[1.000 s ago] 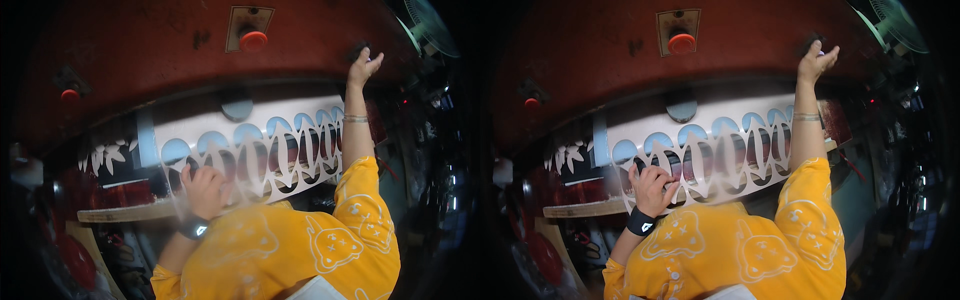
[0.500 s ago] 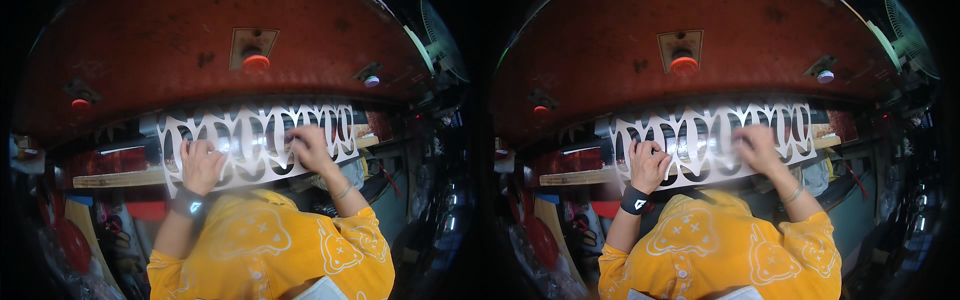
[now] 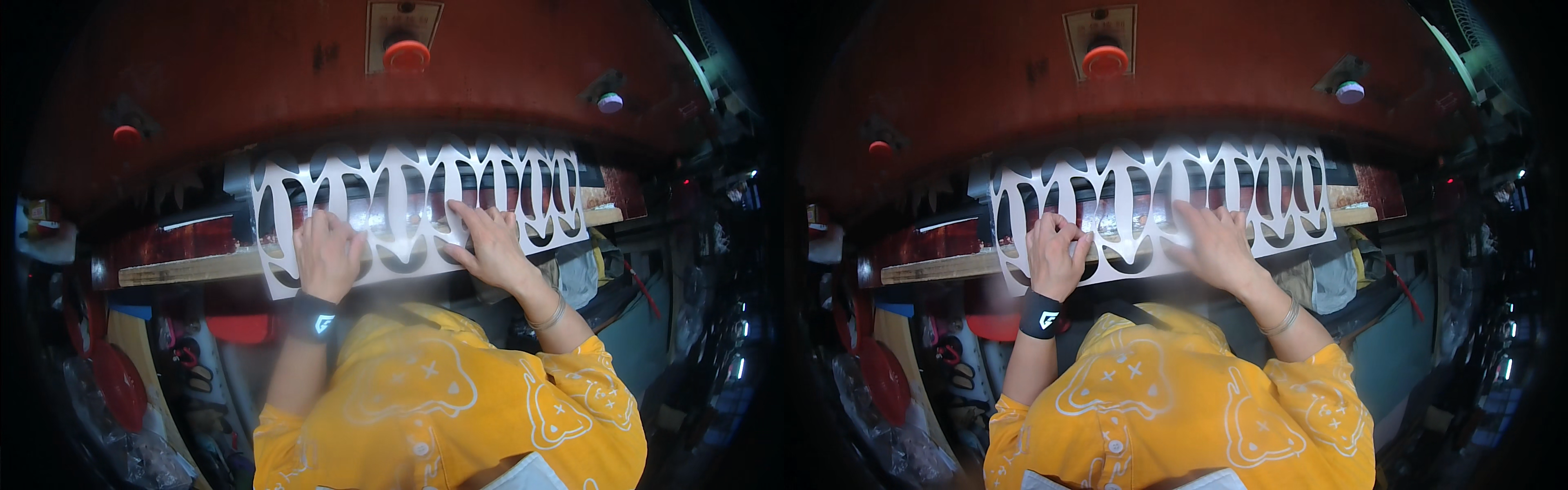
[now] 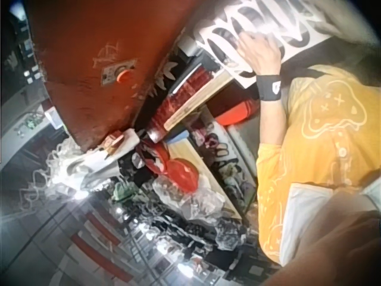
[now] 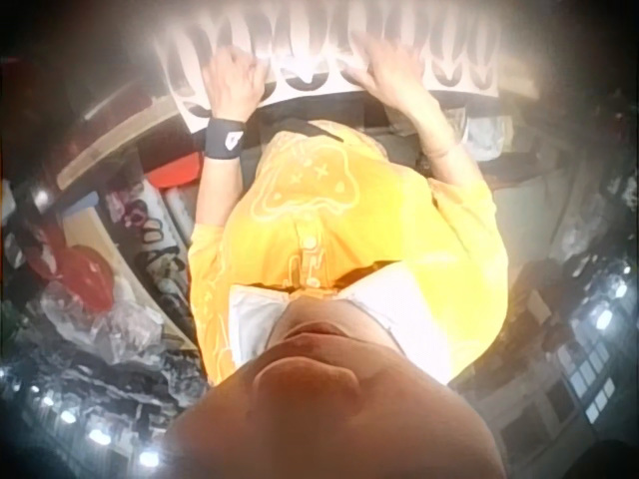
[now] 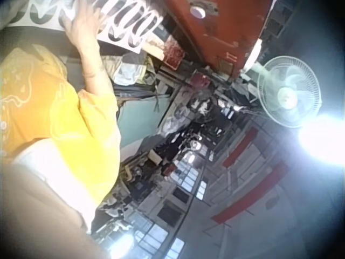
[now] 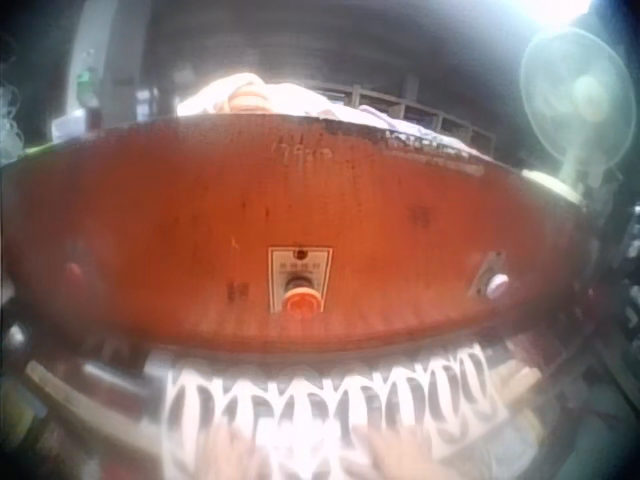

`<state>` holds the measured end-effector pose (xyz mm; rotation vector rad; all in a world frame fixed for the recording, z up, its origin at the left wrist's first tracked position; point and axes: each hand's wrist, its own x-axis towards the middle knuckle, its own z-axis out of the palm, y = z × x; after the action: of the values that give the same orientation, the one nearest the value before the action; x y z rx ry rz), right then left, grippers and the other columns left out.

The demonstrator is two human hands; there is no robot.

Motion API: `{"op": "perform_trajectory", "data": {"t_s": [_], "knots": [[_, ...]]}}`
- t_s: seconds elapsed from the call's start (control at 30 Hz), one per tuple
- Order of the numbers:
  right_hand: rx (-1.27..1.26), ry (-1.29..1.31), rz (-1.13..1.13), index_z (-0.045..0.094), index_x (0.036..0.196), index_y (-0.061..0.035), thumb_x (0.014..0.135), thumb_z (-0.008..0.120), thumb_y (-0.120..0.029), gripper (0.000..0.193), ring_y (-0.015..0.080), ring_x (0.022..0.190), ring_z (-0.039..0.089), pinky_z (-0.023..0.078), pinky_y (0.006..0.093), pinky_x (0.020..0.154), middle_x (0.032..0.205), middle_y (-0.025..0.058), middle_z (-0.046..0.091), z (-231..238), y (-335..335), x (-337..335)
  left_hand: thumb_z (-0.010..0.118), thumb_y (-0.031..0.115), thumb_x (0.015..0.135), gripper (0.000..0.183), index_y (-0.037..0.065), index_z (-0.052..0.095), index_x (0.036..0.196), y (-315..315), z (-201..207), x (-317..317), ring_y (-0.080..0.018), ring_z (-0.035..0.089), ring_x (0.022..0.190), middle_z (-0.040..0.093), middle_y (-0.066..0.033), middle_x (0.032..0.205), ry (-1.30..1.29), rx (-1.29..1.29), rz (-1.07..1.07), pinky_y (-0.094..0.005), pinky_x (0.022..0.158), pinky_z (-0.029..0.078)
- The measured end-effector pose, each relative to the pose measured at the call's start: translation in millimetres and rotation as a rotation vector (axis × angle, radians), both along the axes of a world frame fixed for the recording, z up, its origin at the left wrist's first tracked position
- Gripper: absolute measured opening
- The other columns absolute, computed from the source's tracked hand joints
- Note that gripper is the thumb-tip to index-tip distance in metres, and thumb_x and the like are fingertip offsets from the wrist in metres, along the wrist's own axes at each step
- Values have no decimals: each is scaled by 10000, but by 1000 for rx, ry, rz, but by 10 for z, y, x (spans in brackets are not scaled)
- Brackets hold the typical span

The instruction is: The person uses a small handheld tool to rub and press a sheet of white material with cut-out shapes, then peels off the cut-out pieces one by one and places them on the machine surface. The person repeats this process across multiple sheets.

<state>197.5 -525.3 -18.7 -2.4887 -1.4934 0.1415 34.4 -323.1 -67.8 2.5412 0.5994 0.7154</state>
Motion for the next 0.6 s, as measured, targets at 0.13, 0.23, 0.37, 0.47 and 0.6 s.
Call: {"op": "perform_trajectory", "data": {"t_s": [0.13, 0.23, 0.37, 0.47, 0.6], "knots": [[-184, 148, 33, 457, 1308, -55, 800, 671, -345, 623, 357, 978, 566, 405, 461, 884, 1118, 153, 613, 244, 56, 156, 693, 149, 748, 112, 62, 624, 767, 25, -95, 62, -297, 496, 909, 504, -110, 876, 179, 96, 9, -426, 879, 352], [-317, 512, 221, 511, 1290, -26, 821, 661, -300, 564, 299, 809, 684, 532, 395, 761, 910, 218, 674, 619, 217, 578, 684, 146, 749, 106, 57, 632, 773, 44, 69, 46, -300, 490, 910, 502, -111, 872, 124, -35, -68, -441, 898, 343], [-164, 601, -54, 584, 1243, -14, 822, 679, -238, 486, 217, 860, 684, 549, 304, 748, 1008, 162, 687, 934, 611, 1209, 683, 131, 744, 95, 67, 673, 813, 177, 590, -68, -344, 501, 1101, 569, -123, 1031, 166, -36, -210, -504, 974, 342], [210, 555, 12, 422, 1401, -88, 829, 671, -311, 662, 313, 1251, 464, 423, 427, 995, 1385, 208, 445, 611, 1294, 1308, 702, 158, 733, 283, 77, 672, 1003, 426, 884, 57, -346, 477, 1184, 575, -119, 1114, 124, -17, -166, -530, 1030, 303], [334, 272, -19, 382, 1410, -91, 702, 757, -415, 864, 475, 1344, 274, 284, 518, 1087, 1448, 319, 272, 129, 2207, 1176, 704, 238, 758, 665, 23, 445, 1332, 710, 705, 744, -357, 373, 1298, 457, -182, 1337, 20, -65, -92, -527, 1101, 217]]}}
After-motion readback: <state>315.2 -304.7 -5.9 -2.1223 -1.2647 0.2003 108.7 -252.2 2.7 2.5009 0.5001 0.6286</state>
